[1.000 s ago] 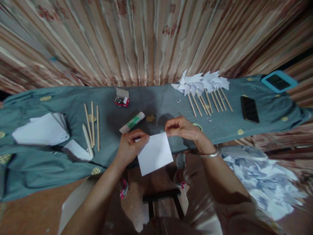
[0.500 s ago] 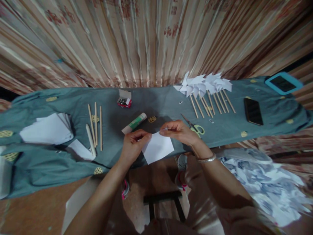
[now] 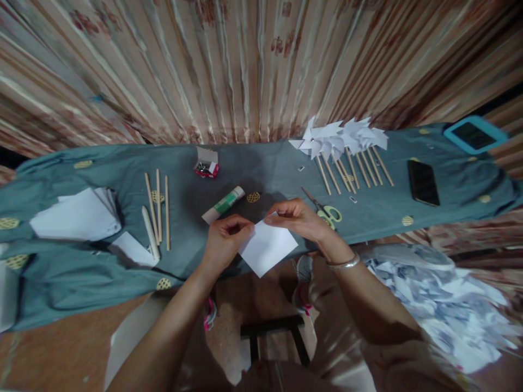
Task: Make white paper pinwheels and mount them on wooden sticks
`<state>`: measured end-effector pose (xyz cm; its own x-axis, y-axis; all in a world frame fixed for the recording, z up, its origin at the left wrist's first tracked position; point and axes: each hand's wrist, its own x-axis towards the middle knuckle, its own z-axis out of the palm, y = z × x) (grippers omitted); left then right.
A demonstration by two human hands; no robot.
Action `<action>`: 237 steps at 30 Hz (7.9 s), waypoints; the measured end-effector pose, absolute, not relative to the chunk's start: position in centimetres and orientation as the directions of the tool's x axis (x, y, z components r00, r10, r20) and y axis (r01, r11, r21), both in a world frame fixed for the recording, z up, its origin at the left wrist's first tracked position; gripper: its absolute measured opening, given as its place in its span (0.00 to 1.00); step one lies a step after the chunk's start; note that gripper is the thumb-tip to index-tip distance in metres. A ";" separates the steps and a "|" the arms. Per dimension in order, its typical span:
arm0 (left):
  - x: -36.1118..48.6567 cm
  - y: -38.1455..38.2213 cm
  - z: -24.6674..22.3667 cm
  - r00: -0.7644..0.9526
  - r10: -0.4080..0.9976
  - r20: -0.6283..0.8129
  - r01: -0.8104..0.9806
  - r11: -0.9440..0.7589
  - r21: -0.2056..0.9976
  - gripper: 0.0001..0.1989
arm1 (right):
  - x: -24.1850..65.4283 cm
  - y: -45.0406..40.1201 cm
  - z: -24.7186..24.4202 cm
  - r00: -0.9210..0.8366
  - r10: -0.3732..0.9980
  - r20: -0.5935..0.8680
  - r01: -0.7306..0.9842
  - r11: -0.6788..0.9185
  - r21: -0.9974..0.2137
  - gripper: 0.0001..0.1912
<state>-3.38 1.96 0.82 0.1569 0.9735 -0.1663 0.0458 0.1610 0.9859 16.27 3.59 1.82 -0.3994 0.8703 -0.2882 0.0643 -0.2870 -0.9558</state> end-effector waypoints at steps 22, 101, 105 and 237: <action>-3.4 2.3 0.9 0.131 0.979 -0.157 0.117 0.142 0.983 0.08 | 18.3 4.0 3.1 -0.304 0.905 -0.297 0.079 -0.287 -0.955 0.15; -2.0 3.2 -1.5 0.078 0.939 -0.334 -0.190 0.343 0.920 0.31 | 17.7 1.0 0.9 -0.414 0.858 0.304 0.633 0.512 -0.581 0.27; -2.0 3.2 -1.8 0.103 0.935 -0.341 -0.163 0.354 0.921 0.34 | 17.8 0.0 0.1 -0.466 0.856 0.225 0.699 0.512 -0.500 0.28; -4.7 -1.4 -3.8 0.648 0.741 0.176 0.704 -0.671 0.233 0.26 | 20.1 0.9 -5.0 -0.214 0.936 0.278 0.766 0.338 -0.547 0.20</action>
